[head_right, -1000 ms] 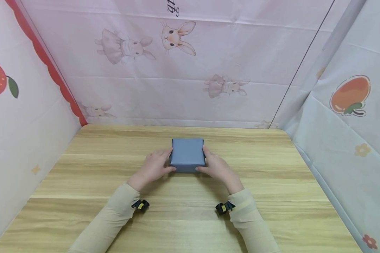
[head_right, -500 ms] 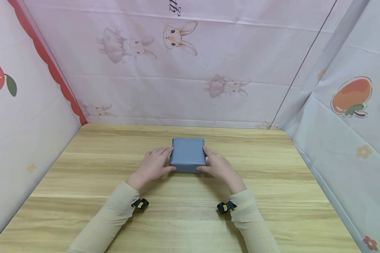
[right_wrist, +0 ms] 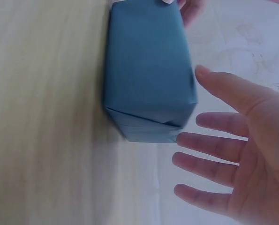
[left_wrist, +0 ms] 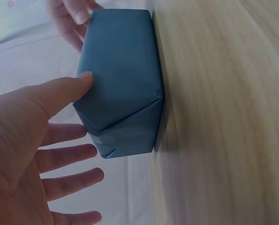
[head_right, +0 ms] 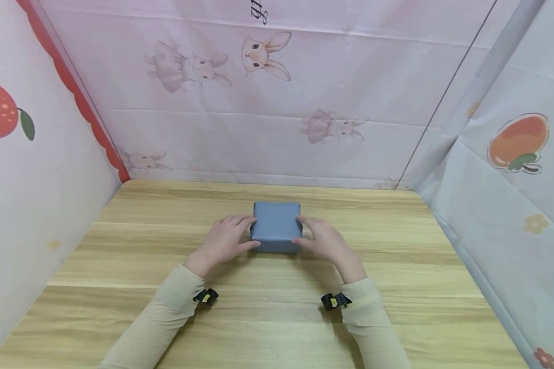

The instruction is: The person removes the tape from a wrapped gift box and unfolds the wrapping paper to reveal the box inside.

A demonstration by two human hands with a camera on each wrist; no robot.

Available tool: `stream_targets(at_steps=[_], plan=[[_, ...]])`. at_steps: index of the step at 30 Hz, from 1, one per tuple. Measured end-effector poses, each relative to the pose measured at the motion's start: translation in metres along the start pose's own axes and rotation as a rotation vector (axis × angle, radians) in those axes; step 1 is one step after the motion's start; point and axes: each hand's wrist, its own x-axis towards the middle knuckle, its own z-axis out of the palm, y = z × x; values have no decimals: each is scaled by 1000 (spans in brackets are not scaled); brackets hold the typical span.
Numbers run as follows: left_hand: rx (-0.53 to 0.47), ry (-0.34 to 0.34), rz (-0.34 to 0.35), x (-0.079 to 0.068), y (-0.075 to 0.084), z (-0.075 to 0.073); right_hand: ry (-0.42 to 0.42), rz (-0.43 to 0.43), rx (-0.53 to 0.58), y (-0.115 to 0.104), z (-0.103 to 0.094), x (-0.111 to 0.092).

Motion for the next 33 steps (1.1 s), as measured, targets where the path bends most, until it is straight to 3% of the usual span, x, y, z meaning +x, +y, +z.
stream_targets(at_steps=[13,21,25,33], plan=[[22,50,32,1,2,1,203,-148,-104,-17,-19,14],[22,61,34,0,2,2,341,-405,-308,-19,-12,38],[22,57,33,0,2,3,344,-468,-354,-19,-7,50],[11,69,41,0,1,4,245,-429,-437,-19,-5,68]])
